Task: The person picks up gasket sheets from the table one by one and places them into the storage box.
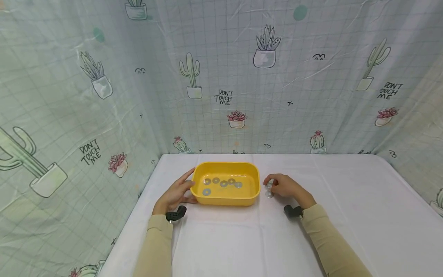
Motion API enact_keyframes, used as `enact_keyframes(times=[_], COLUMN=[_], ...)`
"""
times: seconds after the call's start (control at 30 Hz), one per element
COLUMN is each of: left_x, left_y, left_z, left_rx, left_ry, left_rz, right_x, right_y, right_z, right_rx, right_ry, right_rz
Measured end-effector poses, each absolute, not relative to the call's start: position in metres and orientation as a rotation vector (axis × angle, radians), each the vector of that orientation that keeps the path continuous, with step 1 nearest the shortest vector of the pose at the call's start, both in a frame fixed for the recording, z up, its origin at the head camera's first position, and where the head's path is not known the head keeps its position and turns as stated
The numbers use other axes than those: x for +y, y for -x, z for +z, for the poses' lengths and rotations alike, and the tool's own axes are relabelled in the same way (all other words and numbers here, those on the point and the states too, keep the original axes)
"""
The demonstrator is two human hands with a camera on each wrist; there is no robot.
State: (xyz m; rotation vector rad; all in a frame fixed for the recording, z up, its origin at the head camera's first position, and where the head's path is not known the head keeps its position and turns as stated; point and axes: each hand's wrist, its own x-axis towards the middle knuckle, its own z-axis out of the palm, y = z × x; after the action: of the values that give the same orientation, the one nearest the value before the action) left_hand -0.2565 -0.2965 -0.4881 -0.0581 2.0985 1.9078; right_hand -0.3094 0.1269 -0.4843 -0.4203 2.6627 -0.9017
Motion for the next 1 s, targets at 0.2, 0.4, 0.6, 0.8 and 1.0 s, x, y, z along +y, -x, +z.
enact_keyframes(times=[0.2,0.4,0.6,0.8,1.0], left_x=[-0.2970,-0.2971,-0.2966,-0.2965,-0.2959], left_y=[0.2574,0.2570,0.2561,0.2558,0.2557], left_z=[-0.4880,-0.4877,-0.4874,-0.4880,-0.4883], left_rx=[2.100,2.093,2.102,2.112,2.110], left_ry=[0.053,0.059,0.062,0.049,0.057], left_rz=[1.904,1.908,1.906,1.903,1.910], right_x=[0.1328,0.1345,0.1331,0.1304,0.1282], right_y=[0.3109,0.3092,0.3092,0.3102,0.3101], right_z=[-0.4830,-0.4815,-0.4828,-0.4854,-0.4852], right_rx=[2.633,2.640,2.647,2.673,2.700], right_ry=[0.484,0.514,0.468,0.428,0.427], right_rz=[-0.914,-0.925,-0.913,-0.837,-0.780])
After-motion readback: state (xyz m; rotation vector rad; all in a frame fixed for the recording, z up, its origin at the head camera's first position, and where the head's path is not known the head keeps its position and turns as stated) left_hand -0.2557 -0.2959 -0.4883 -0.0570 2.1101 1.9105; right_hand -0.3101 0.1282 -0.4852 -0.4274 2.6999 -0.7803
